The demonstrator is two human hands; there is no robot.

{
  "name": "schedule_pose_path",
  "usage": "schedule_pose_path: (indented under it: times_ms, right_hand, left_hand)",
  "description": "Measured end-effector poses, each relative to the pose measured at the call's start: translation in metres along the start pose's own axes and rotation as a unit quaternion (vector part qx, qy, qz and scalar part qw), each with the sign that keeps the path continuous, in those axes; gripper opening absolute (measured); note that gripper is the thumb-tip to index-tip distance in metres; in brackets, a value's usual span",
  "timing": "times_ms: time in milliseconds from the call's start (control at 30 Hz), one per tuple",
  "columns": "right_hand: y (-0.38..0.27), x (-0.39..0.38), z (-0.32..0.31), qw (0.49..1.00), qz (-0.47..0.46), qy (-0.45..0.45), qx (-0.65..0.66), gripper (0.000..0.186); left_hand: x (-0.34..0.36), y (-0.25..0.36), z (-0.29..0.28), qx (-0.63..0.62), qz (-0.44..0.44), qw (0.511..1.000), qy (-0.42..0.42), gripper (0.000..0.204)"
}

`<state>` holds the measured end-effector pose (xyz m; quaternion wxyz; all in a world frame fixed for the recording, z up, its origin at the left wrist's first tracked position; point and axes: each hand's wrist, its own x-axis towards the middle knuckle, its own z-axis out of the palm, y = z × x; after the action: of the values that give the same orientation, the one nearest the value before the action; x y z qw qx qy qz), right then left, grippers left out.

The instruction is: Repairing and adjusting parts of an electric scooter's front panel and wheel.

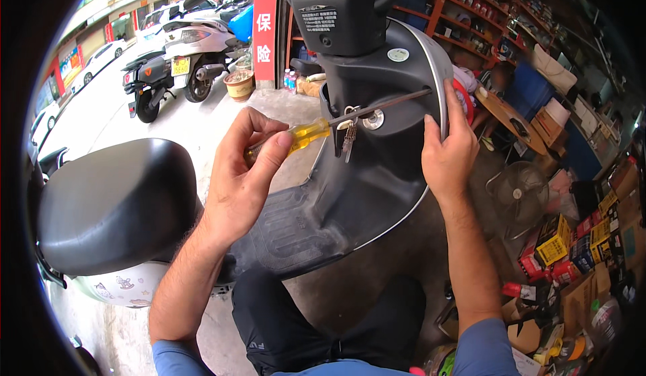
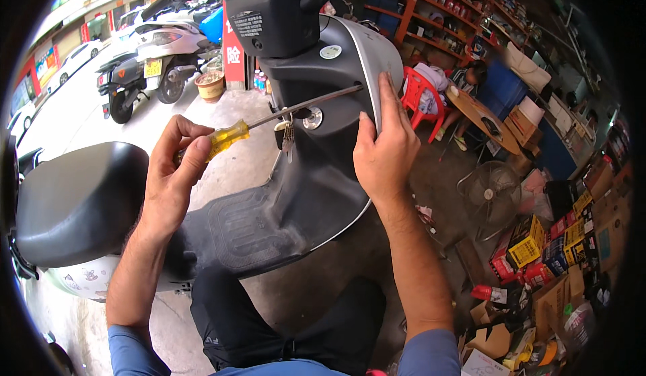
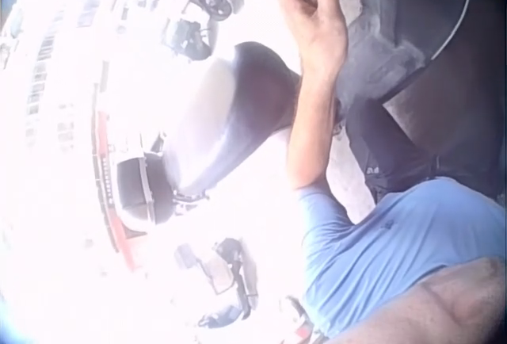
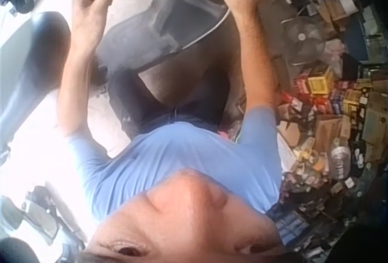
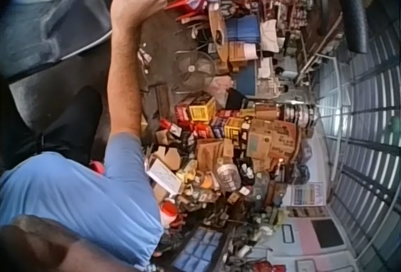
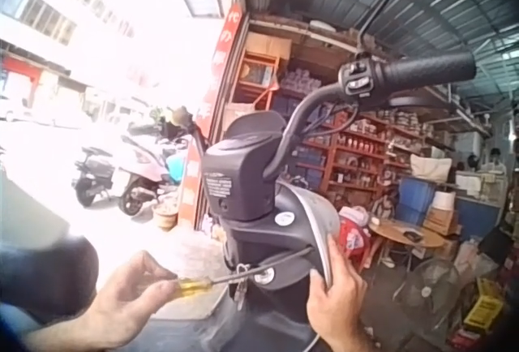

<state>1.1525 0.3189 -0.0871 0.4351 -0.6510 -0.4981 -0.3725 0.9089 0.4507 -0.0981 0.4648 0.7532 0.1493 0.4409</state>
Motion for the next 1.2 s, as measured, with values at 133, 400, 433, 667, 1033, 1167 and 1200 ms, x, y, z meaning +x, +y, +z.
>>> schedule_pose_path:
  times_ms: [133,400,433,667,1033,1167,1200]
  right_hand:
    - [0.001,0.001,0.001,1.000,-0.006,0.002,0.006,0.055]
    - [-0.003,0.001,0.002,1.000,-0.008,0.007,0.005,0.055]
    - [-0.003,0.001,0.003,1.000,-0.015,0.012,0.009,0.055]
    - [0.002,-0.004,0.003,0.999,-0.015,0.023,0.027,0.053]
    - [0.015,-0.012,0.011,0.995,-0.005,0.049,0.091,0.051]
    - [0.004,-0.016,-0.003,0.985,0.074,-0.015,0.154,0.052]
    - [0.001,-0.014,-0.008,0.984,0.080,-0.026,0.158,0.052]
  left_hand:
    - [0.001,0.004,0.000,-0.011,0.010,1.000,-0.001,0.021]
    - [-0.001,0.002,0.000,-0.035,0.031,0.999,-0.005,0.016]
    - [-0.001,0.003,0.000,-0.037,0.019,0.999,-0.007,0.018]
    - [-0.007,0.004,-0.011,-0.050,0.030,0.998,0.032,0.016]
    - [-0.076,-0.085,-0.032,-0.407,-0.242,0.881,0.004,0.024]
    - [-0.096,-0.084,-0.031,-0.428,-0.367,0.826,-0.011,0.021]
    - [-0.103,-0.082,-0.030,-0.414,-0.390,0.822,-0.020,0.020]
